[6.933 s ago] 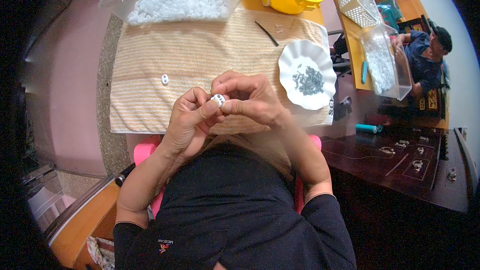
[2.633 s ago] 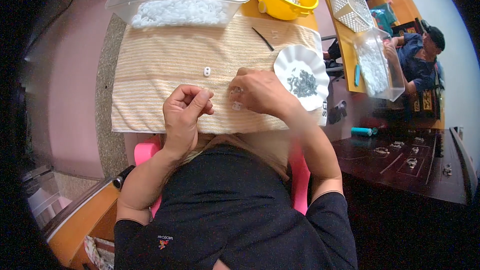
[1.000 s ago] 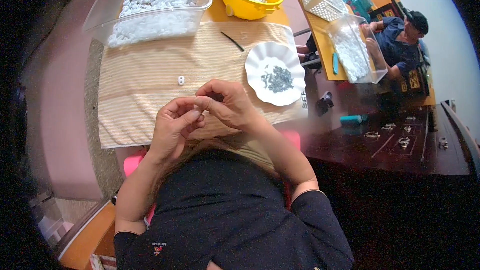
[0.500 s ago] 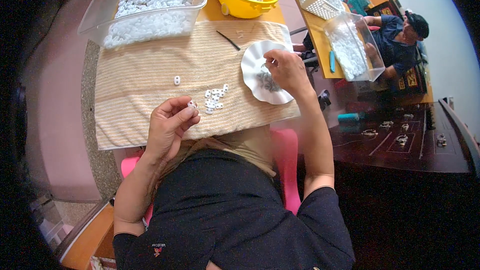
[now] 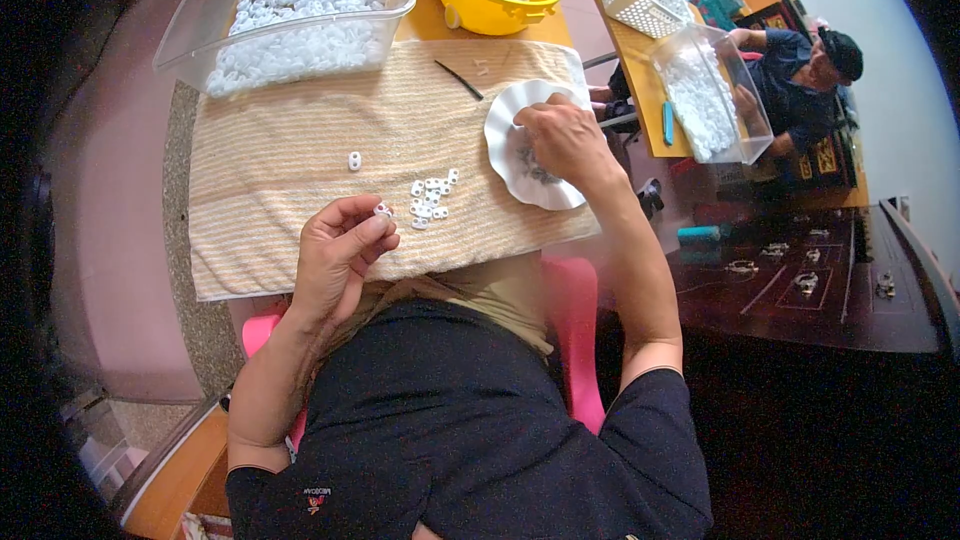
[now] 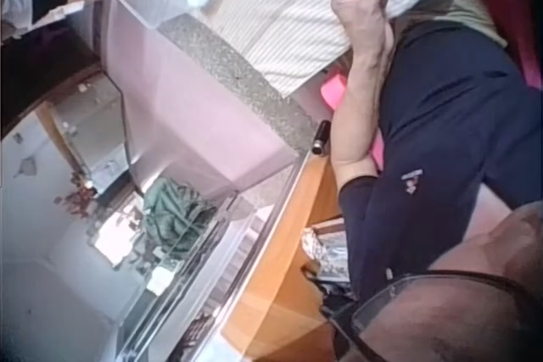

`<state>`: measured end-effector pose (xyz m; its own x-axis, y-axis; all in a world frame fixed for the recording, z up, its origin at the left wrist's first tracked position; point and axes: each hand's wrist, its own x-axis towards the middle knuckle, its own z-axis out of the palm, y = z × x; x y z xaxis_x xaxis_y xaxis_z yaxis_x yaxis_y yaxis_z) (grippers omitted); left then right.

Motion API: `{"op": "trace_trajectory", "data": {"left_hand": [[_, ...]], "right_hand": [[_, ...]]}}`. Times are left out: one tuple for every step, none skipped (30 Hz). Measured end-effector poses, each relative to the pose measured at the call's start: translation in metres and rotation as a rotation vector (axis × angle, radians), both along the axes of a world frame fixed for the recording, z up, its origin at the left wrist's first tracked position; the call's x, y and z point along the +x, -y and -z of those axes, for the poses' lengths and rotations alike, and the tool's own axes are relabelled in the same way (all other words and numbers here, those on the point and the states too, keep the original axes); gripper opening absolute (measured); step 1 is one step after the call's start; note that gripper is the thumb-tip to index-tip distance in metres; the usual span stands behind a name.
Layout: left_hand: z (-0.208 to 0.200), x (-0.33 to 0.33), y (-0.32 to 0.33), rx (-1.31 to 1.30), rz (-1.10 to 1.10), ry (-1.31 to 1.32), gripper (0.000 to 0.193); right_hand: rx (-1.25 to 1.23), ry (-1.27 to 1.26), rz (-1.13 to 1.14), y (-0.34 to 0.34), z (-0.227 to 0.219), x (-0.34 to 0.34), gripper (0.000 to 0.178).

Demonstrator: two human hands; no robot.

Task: Assembling small plastic components with metal pins in a workshop environment.

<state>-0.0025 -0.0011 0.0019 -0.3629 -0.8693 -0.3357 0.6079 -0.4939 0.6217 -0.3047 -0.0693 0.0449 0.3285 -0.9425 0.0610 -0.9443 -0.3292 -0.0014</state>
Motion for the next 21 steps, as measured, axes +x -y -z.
{"op": "trace_trajectory", "data": {"left_hand": [[0.0, 0.0, 0.0, 0.0, 0.0, 0.0, 0.021], [0.0, 0.0, 0.0, 0.0, -0.001, 0.001, 0.021], [0.0, 0.0, 0.0, -0.001, -0.004, -0.001, 0.02], [0.0, 0.0, -0.001, -0.002, -0.006, -0.003, 0.02], [0.0, 0.0, 0.0, -0.002, -0.006, -0.003, 0.02], [-0.001, 0.0, 0.0, -0.004, -0.005, -0.003, 0.02], [-0.001, 0.0, 0.0, -0.006, -0.005, -0.003, 0.02], [-0.001, 0.0, 0.0, -0.007, -0.005, -0.003, 0.02], [-0.001, 0.0, 0.0, -0.004, -0.005, -0.003, 0.02], [-0.001, 0.001, 0.0, -0.001, -0.004, -0.003, 0.02], [-0.001, 0.0, 0.0, -0.002, -0.003, -0.004, 0.02], [-0.001, 0.0, -0.001, -0.001, -0.003, 0.0, 0.02], [-0.001, 0.0, -0.001, 0.0, -0.002, 0.004, 0.02], [-0.002, 0.0, -0.001, -0.001, -0.005, 0.005, 0.02], [-0.002, 0.0, -0.001, 0.002, -0.009, -0.003, 0.019], [-0.002, 0.0, -0.002, 0.005, -0.014, -0.012, 0.018], [-0.002, 0.0, -0.001, 0.004, -0.015, -0.012, 0.018], [-0.001, -0.001, -0.001, 0.004, -0.014, -0.01, 0.018], [0.0, -0.001, -0.001, 0.005, -0.013, -0.007, 0.017], [-0.001, 0.0, -0.001, 0.007, -0.018, -0.005, 0.017], [-0.002, 0.0, -0.001, 0.005, -0.009, -0.001, 0.018]], "right_hand": [[0.002, -0.018, -0.014, 0.001, 0.001, 0.0, 0.025], [0.004, -0.036, -0.03, 0.003, 0.0, 0.0, 0.024], [0.004, -0.035, -0.031, 0.004, 0.001, 0.0, 0.024], [0.014, -0.065, -0.028, 0.005, 0.001, 0.0, 0.023], [0.023, -0.096, -0.024, 0.006, 0.001, 0.0, 0.023], [0.022, -0.096, -0.024, 0.007, 0.002, -0.001, 0.023], [0.035, -0.083, -0.015, 0.008, 0.002, -0.002, 0.022], [0.048, -0.07, -0.007, 0.008, 0.003, -0.003, 0.022], [0.047, -0.07, -0.007, 0.009, 0.003, -0.004, 0.022], [0.052, -0.051, -0.005, 0.009, 0.004, -0.004, 0.021], [0.057, -0.031, -0.001, 0.009, 0.004, -0.005, 0.02], [0.055, -0.032, 0.0, 0.009, 0.004, -0.005, 0.02], [0.057, -0.022, -0.003, 0.009, 0.004, -0.006, 0.02], [0.058, -0.009, -0.01, 0.01, 0.003, -0.005, 0.019], [0.057, -0.008, -0.012, 0.01, 0.003, -0.004, 0.019], [0.077, 0.001, -0.004, 0.011, 0.002, -0.004, 0.018], [0.096, 0.008, 0.004, 0.012, 0.002, -0.004, 0.018], [0.095, 0.007, 0.003, 0.012, 0.001, -0.004, 0.018], [0.087, 0.052, 0.029, 0.01, 0.001, -0.003, 0.017], [0.08, 0.098, 0.05, 0.009, 0.001, -0.002, 0.017], [0.083, 0.101, 0.046, 0.007, 0.0, 0.0, 0.017]]}}
